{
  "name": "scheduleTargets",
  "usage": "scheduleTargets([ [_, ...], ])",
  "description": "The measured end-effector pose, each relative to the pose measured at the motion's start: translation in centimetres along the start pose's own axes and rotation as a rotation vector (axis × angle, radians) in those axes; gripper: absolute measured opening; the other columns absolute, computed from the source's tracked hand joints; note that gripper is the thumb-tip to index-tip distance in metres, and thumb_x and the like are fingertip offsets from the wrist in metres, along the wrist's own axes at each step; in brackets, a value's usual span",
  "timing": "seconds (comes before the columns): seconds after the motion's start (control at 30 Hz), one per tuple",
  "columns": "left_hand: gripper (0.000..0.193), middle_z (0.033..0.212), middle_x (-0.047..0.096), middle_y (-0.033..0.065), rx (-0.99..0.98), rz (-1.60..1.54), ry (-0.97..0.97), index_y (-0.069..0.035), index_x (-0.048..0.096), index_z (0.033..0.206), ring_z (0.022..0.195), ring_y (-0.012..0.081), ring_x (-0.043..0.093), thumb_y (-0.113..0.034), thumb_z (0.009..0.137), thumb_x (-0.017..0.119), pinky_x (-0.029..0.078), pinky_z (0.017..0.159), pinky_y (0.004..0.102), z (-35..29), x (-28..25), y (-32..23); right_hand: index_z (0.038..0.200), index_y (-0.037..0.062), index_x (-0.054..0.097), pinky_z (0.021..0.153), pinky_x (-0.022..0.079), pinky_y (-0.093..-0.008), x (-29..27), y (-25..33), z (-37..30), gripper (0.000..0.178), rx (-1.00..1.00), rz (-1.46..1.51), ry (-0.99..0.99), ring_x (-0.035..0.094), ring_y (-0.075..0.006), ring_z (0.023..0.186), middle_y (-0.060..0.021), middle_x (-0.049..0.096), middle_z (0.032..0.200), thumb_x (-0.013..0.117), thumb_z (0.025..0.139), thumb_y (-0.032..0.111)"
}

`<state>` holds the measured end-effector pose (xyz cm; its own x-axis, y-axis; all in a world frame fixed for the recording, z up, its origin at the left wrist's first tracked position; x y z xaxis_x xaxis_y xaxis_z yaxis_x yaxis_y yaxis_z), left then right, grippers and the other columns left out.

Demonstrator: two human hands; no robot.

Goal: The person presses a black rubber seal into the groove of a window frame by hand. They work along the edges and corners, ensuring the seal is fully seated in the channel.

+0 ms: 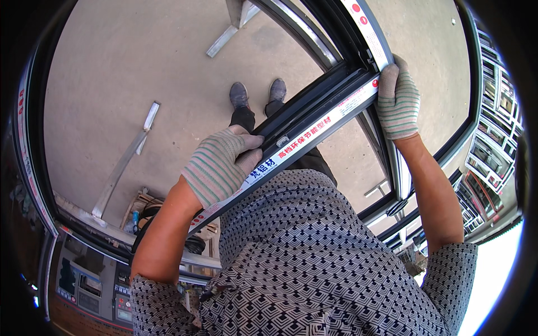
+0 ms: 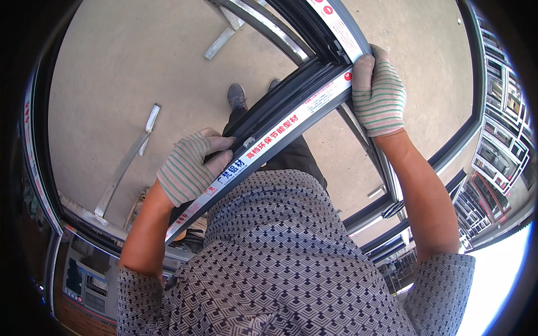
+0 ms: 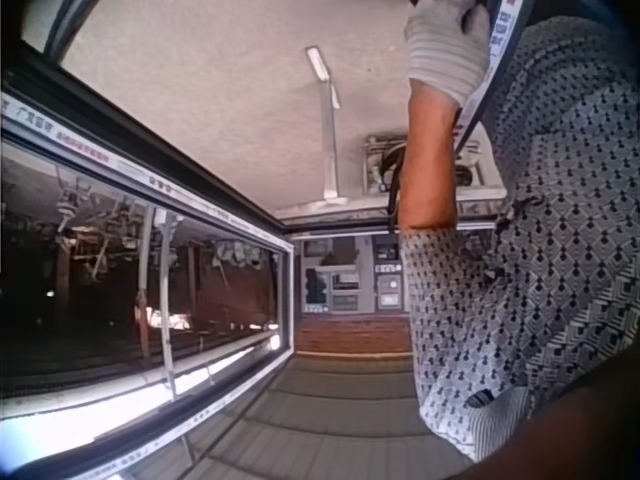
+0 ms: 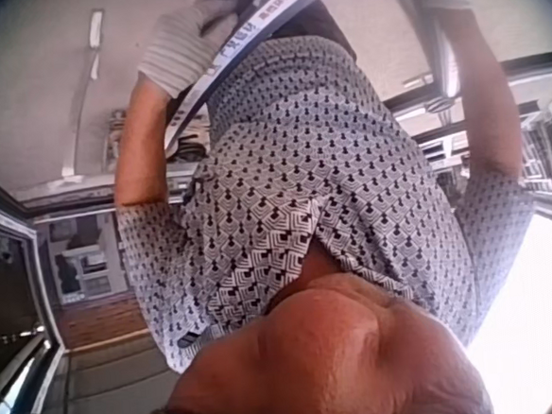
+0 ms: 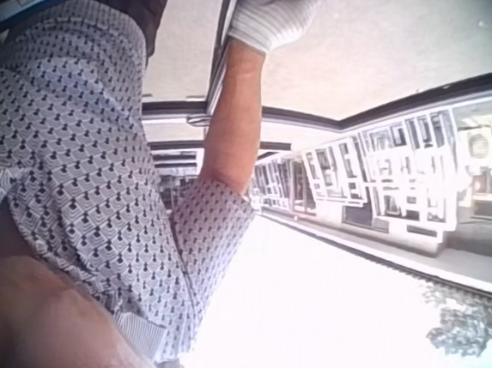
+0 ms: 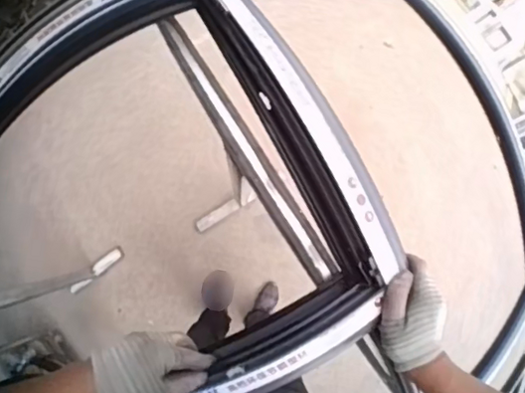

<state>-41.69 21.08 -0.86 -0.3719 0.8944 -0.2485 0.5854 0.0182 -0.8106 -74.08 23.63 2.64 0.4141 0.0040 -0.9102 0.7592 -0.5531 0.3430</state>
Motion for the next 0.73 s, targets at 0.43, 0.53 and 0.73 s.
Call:
scheduleTargets([
  [0.43, 0.076, 0.112, 0.062, 0.0213, -0.017, 0.307, -0.129, 0.007, 0.062, 0.126, 0.109, 0.0376, 0.060, -0.032, 0.068, 0.092, 0.051, 0.097, 0.0464, -1.0, 2.2, -2.9, 0.130, -0.0071, 0.061, 0.073, 0.060, -0.0399, -0.6, 0.5, 0.3, 0.050, -0.053, 0.012, -0.054, 0.074, -0.0322, 0.078, -0.0248, 0.072, 0.089, 0.044, 0.110, 0.036],
  [0.53, 0.068, 0.108, 0.062, 0.0206, 0.062, 0.303, -0.259, 0.006, 0.063, 0.119, 0.102, 0.0376, 0.060, -0.026, 0.066, 0.092, 0.052, 0.090, 0.0471, -0.6, 1.9, -3.8, 0.130, -0.0073, 0.061, 0.075, 0.060, -0.0404, -1.4, 1.0, 0.7, 0.049, -0.054, 0.053, -0.053, 0.074, -0.0328, 0.080, -0.0256, 0.072, 0.092, 0.045, 0.109, 0.034],
  [0.73, 0.061, 0.103, 0.062, 0.0199, 0.122, 0.295, -0.333, 0.004, 0.064, 0.114, 0.097, 0.0376, 0.061, -0.023, 0.066, 0.090, 0.052, 0.084, 0.0477, 0.2, 1.2, -5.2, 0.130, -0.0056, 0.061, 0.078, 0.060, -0.0403, -2.6, 1.1, 1.8, 0.046, -0.030, 0.044, -0.040, 0.075, -0.0362, 0.085, -0.0275, 0.073, 0.097, 0.048, 0.108, 0.032],
])
Point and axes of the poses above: each hand's wrist, its own z-axis towards the middle knuckle, its own x-axis out of the palm, y = z × x, the point moved 9 cm from there along z, towards the middle knuckle
